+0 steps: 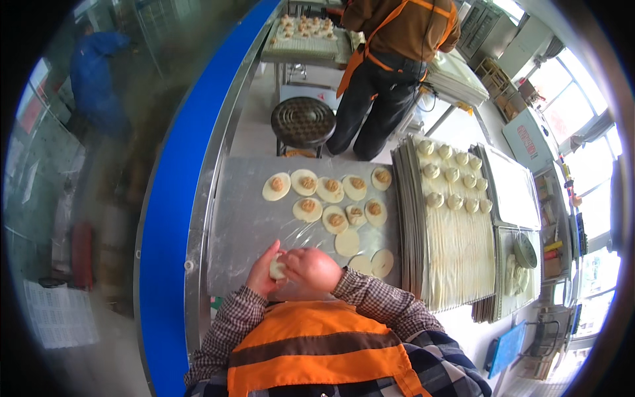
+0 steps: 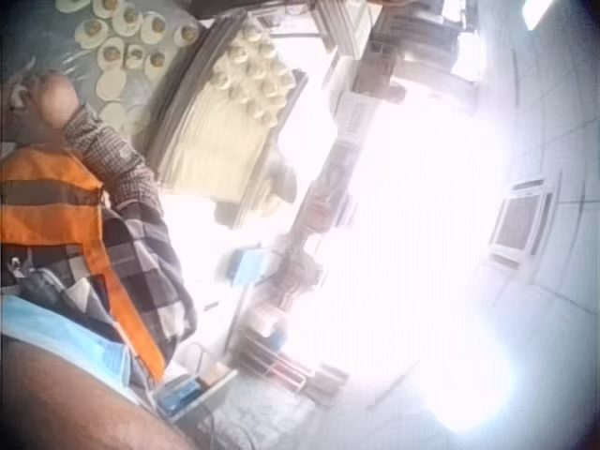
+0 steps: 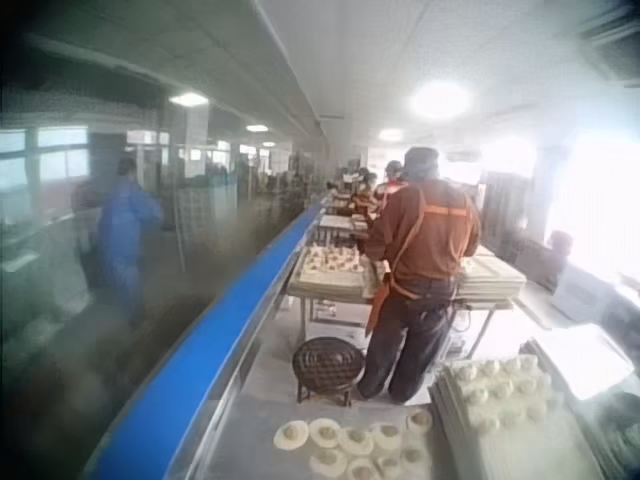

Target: The person repeatedly picks up round dough wrappers from a conveyor belt, places filling in the center, and folds the edges to seal the dumplings. Completed dumplings are placed on a nearby tray. The process is continuous and repetitive throughout the clip.

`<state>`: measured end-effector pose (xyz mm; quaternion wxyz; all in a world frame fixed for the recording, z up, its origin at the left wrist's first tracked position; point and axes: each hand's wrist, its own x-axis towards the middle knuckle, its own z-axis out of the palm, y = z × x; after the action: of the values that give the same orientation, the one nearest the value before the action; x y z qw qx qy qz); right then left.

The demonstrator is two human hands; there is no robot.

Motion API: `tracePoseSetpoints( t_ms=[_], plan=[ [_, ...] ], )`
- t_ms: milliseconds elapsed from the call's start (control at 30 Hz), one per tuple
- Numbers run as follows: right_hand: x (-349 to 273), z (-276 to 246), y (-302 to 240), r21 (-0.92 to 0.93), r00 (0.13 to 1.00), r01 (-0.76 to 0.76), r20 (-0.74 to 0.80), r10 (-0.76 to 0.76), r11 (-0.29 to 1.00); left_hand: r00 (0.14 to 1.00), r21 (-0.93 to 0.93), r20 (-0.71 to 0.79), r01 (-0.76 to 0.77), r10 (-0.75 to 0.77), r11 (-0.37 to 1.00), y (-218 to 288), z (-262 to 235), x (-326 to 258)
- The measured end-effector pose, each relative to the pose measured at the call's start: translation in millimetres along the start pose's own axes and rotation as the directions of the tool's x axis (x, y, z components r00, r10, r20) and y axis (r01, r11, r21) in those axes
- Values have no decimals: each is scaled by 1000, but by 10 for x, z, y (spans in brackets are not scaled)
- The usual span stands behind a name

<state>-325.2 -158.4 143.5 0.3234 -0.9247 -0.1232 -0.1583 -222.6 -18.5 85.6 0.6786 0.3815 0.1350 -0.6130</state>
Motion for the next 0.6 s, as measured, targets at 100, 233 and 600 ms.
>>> tracePoseSetpoints(
  t_ms=[100, 233, 600],
  plan=[
    [-299, -247, 109, 64, 972, 188, 129, -195, 980, 976, -148, 181, 150, -122, 978, -371, 245, -51],
    [-800, -466, 243, 64, 936, 288, 192, -295, 955, 998, -250, 44, -23, 35, 968, -1077, 706, 23],
    [-1389, -1040, 81, 175, 939, -296, -129, 320, 939, 957, -168, -55, -290, 285, 942, -1325, 1246, 363]
  ],
)
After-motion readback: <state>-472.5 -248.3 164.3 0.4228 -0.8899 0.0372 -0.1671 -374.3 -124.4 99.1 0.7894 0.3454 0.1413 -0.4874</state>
